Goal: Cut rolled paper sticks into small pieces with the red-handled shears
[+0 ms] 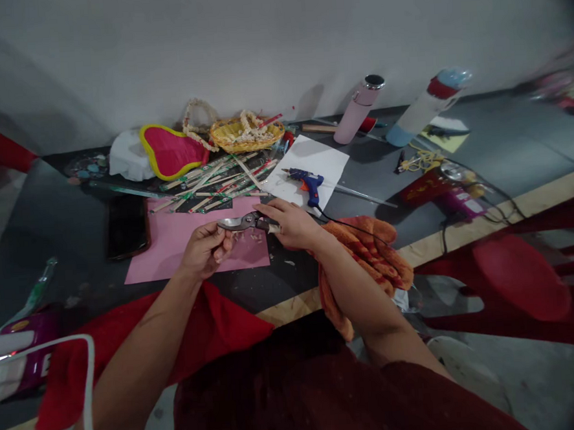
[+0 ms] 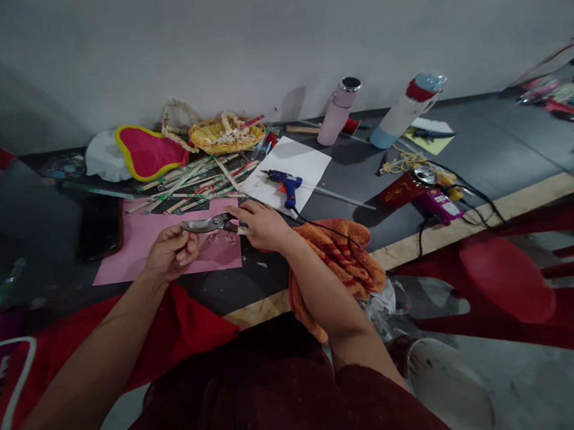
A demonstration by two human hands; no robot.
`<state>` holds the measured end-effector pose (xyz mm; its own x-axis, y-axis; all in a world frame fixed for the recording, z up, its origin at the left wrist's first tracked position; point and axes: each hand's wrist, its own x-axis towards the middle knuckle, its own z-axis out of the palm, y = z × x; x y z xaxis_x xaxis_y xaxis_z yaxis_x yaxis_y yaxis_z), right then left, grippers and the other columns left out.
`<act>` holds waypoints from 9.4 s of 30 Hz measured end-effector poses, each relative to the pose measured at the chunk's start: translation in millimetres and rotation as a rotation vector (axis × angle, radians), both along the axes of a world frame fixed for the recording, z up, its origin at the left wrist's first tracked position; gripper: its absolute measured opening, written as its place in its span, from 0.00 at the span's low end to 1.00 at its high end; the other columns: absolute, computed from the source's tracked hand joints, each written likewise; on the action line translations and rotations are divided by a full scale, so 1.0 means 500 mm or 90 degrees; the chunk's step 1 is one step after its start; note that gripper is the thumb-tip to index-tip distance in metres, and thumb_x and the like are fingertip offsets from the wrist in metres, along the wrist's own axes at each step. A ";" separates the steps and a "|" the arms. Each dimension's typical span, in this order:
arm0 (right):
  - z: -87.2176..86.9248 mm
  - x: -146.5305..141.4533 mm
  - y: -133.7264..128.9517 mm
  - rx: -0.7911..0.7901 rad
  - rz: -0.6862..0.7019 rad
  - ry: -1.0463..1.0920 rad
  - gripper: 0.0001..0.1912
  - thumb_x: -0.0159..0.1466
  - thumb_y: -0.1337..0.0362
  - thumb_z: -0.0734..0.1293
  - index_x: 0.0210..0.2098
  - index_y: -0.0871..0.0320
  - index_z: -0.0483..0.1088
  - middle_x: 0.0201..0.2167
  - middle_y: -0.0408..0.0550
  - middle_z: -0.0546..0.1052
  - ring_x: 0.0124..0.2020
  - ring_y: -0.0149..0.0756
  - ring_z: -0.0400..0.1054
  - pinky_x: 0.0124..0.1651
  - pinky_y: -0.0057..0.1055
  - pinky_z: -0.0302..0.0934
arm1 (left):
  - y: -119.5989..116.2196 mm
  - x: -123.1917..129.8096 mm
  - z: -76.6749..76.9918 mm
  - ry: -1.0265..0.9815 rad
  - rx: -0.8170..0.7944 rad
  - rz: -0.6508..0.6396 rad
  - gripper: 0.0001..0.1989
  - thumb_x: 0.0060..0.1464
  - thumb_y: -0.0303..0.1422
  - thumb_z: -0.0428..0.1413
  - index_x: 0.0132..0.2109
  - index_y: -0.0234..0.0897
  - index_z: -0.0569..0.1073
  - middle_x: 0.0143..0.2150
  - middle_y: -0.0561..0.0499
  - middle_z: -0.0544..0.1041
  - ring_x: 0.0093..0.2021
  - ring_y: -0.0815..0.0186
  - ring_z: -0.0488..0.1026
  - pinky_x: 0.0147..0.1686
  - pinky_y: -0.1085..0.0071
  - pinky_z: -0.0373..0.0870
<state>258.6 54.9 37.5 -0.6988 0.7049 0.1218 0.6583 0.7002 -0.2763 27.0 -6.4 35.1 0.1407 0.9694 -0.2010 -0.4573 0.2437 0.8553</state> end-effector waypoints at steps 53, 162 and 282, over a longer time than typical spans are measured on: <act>0.008 -0.035 -0.031 -0.238 0.002 0.503 0.14 0.66 0.55 0.61 0.32 0.59 0.69 0.26 0.43 0.69 0.28 0.29 0.63 0.33 0.26 0.57 | 0.003 0.031 -0.042 0.695 0.378 0.238 0.13 0.61 0.37 0.49 0.43 0.35 0.75 0.31 0.51 0.78 0.24 0.74 0.72 0.27 0.78 0.68; -0.030 -0.054 -0.032 -0.100 0.048 0.369 0.08 0.66 0.62 0.62 0.38 0.57 0.71 0.35 0.47 0.77 0.38 0.33 0.70 0.43 0.30 0.62 | -0.001 0.041 -0.049 0.598 0.309 -0.014 0.11 0.57 0.35 0.51 0.40 0.34 0.75 0.25 0.53 0.76 0.22 0.73 0.70 0.23 0.79 0.65; -0.006 -0.036 -0.039 0.021 -0.069 -0.035 0.19 0.66 0.62 0.57 0.54 0.59 0.62 0.65 0.55 0.57 0.55 0.48 0.58 0.51 0.44 0.59 | 0.023 0.023 -0.048 0.193 0.128 0.177 0.15 0.49 0.42 0.61 0.29 0.32 0.72 0.21 0.53 0.73 0.15 0.77 0.62 0.13 0.81 0.59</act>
